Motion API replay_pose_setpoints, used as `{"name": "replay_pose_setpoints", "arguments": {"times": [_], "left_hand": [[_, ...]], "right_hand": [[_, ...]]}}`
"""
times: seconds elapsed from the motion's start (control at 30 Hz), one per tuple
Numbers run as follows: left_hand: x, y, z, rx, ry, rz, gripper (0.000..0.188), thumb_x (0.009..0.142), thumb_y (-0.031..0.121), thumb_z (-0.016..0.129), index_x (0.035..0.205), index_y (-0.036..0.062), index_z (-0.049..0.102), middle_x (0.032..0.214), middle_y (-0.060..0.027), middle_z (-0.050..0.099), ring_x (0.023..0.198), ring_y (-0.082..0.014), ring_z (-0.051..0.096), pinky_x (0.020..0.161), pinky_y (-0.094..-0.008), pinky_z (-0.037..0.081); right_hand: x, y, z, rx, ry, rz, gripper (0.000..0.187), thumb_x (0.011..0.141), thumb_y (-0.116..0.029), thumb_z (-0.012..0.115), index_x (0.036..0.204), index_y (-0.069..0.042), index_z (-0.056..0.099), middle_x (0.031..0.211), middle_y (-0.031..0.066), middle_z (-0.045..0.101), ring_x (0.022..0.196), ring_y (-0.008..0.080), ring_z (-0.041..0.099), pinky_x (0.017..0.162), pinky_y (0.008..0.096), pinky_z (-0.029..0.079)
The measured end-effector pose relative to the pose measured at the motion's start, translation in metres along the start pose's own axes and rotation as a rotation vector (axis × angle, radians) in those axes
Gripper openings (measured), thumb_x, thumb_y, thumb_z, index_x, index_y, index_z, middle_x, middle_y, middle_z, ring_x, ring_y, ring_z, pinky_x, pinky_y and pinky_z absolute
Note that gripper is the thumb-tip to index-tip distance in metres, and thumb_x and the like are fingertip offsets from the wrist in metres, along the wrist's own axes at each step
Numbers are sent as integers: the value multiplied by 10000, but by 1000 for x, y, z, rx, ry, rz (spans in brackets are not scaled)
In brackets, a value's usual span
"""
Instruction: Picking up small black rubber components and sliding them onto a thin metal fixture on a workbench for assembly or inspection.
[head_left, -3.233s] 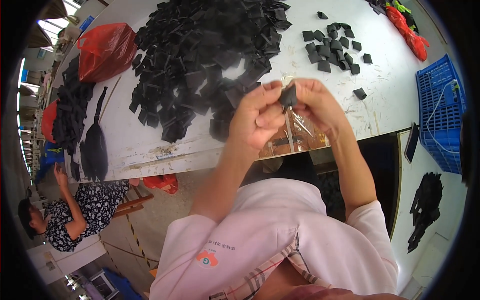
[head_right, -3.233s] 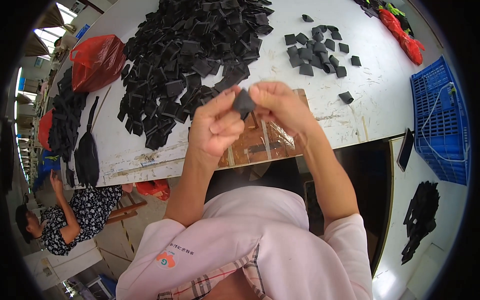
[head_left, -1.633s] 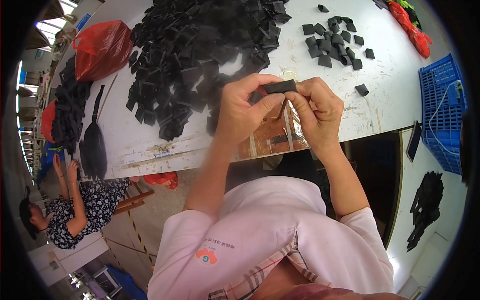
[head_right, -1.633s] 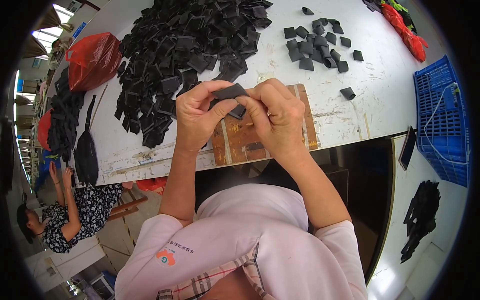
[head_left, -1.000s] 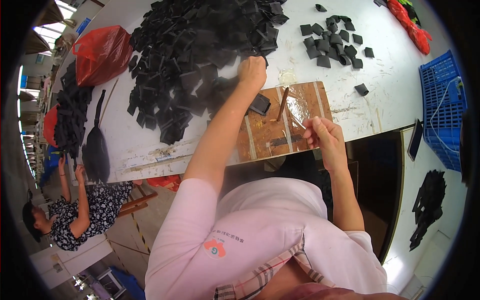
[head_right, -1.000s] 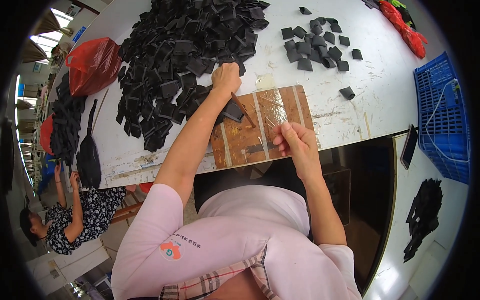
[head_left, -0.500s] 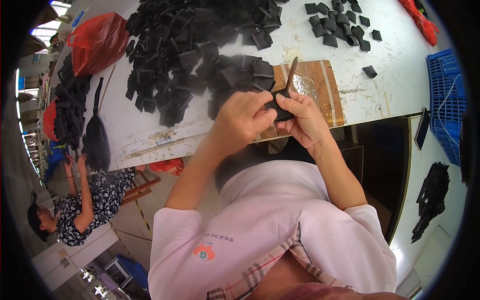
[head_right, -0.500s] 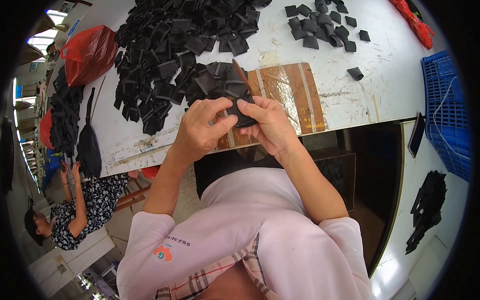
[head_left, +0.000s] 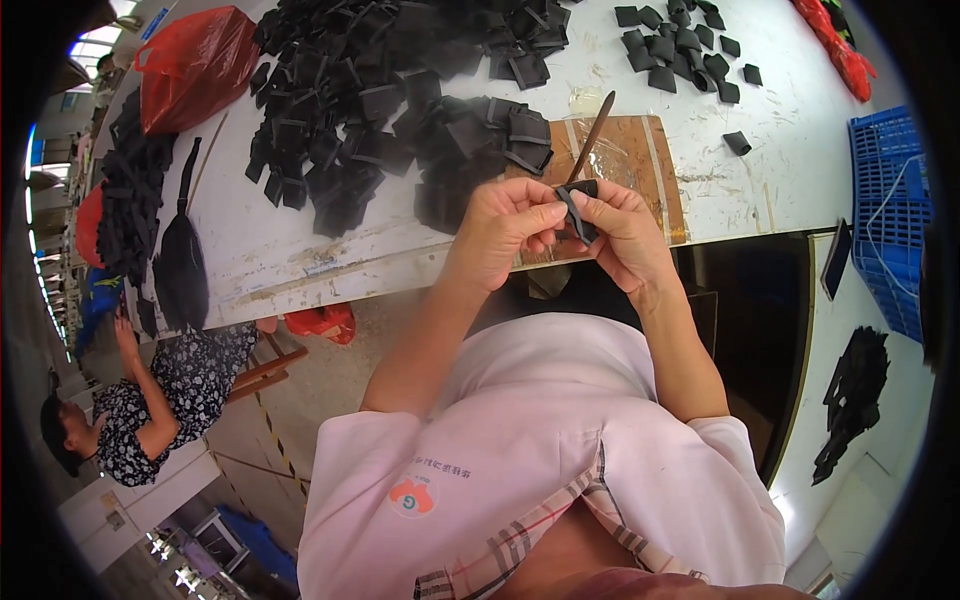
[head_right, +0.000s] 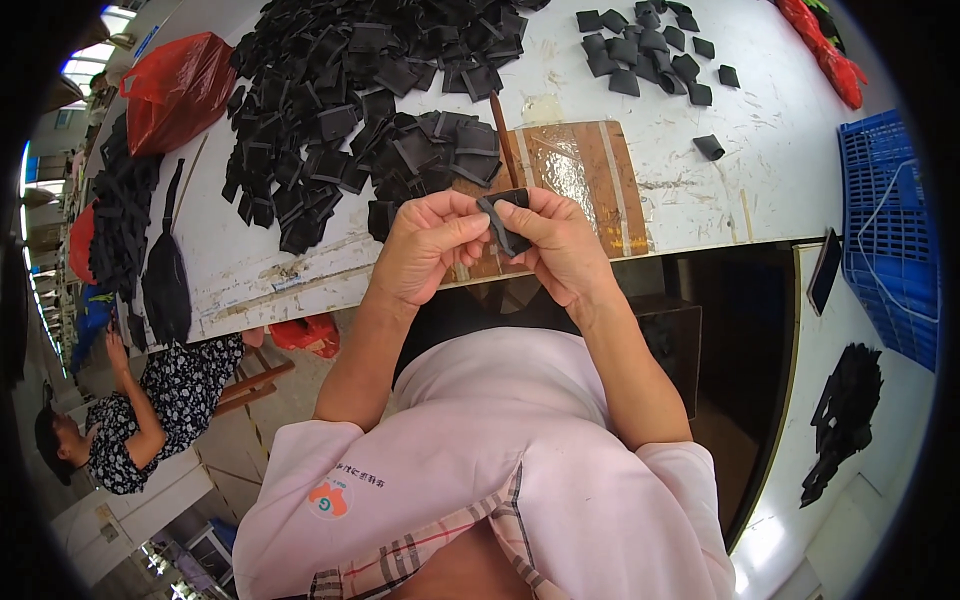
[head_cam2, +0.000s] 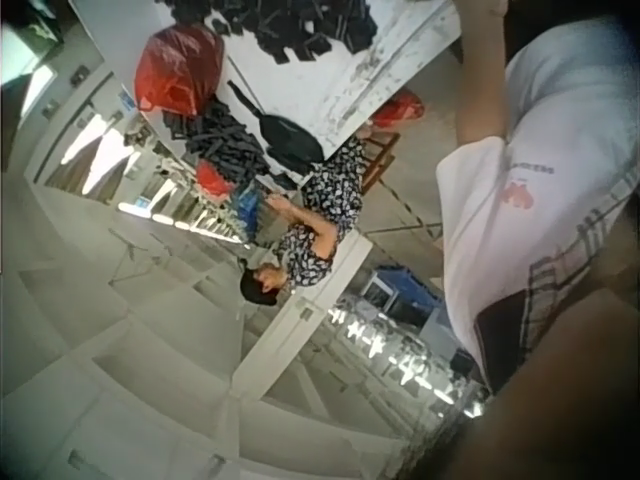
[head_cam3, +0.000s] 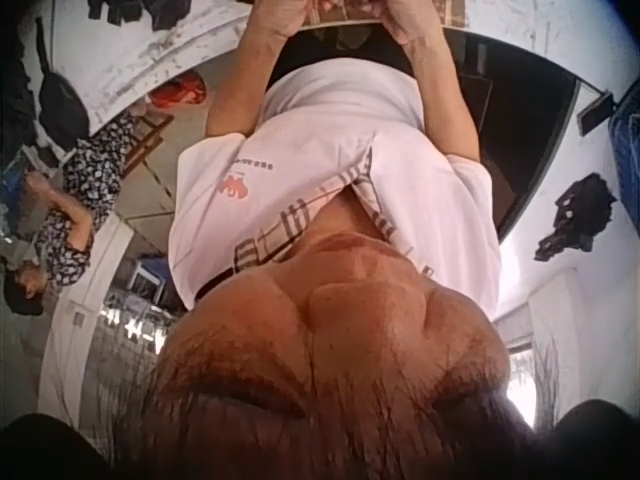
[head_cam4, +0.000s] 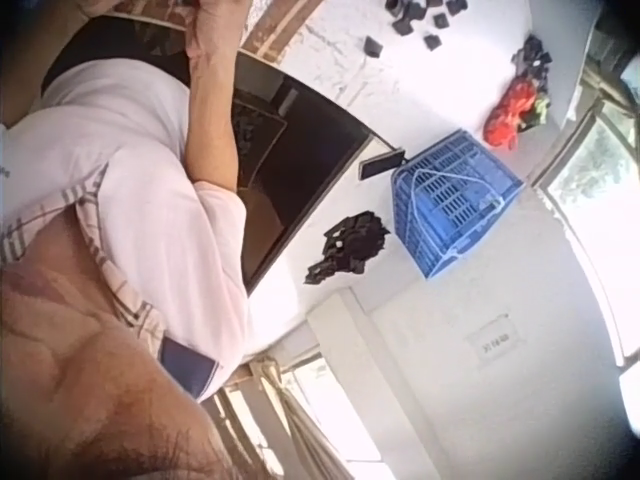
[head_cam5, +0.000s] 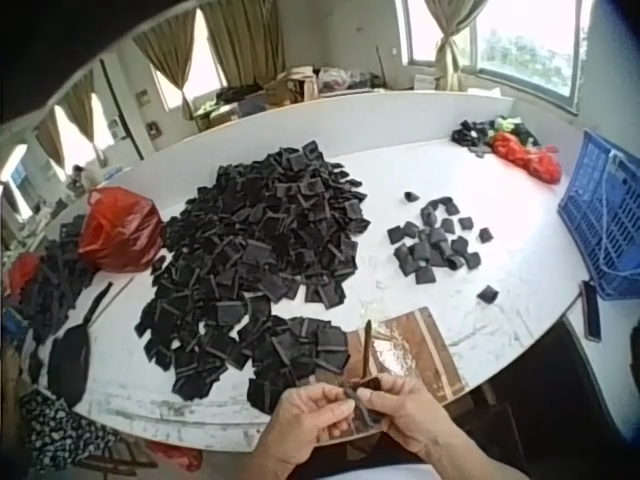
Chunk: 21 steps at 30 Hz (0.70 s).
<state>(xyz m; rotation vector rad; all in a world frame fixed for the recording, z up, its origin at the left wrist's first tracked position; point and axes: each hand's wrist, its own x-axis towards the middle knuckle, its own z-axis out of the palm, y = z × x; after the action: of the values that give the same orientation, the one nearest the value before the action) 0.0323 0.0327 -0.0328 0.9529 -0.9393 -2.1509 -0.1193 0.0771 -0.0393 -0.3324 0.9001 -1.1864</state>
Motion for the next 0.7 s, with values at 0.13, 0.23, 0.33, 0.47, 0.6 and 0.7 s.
{"name": "replay_pose_setpoints", "arguments": {"times": [0.13,0.23,0.33,0.47,0.6,0.7], "left_hand": [[-2,-1,9,308,97,200,65,767,53,610,785,-3,581,651,-19,576,528,-30,485,485,-156,385],[-5,-3,19,418,153,339,49,760,28,608,763,-5,573,626,-4,567,517,-13,471,472,-158,374],[-6,-9,26,653,248,546,40,750,-7,598,761,-9,560,597,-6,562,487,-11,466,442,-172,372],[5,-22,28,997,477,868,58,740,-38,586,786,-22,554,579,-25,568,449,-19,473,414,-191,385],[6,-20,26,557,381,610,53,772,-19,567,825,-26,567,612,-30,582,472,-41,498,438,-184,411],[6,-17,25,334,290,475,41,789,4,561,824,-16,570,622,-22,576,495,-45,507,452,-181,416]], "right_hand": [[-2,7,5,-1215,513,-852,228,744,-127,654,900,13,562,697,65,571,573,102,531,495,242,435],[-16,3,12,-932,175,-693,166,738,-91,647,863,-5,580,683,59,544,585,122,528,507,258,423],[-17,3,17,-961,254,-735,116,738,-73,635,814,2,588,669,78,533,557,163,524,498,252,411],[-9,6,18,-1267,336,-951,95,746,-69,624,795,5,591,666,93,535,525,175,526,478,255,405],[-10,8,20,-1047,369,-834,110,745,-83,638,793,4,591,671,69,551,524,134,523,479,239,409],[-7,11,17,-728,341,-605,126,744,-101,655,784,2,595,674,32,554,553,78,510,493,214,411]]}}
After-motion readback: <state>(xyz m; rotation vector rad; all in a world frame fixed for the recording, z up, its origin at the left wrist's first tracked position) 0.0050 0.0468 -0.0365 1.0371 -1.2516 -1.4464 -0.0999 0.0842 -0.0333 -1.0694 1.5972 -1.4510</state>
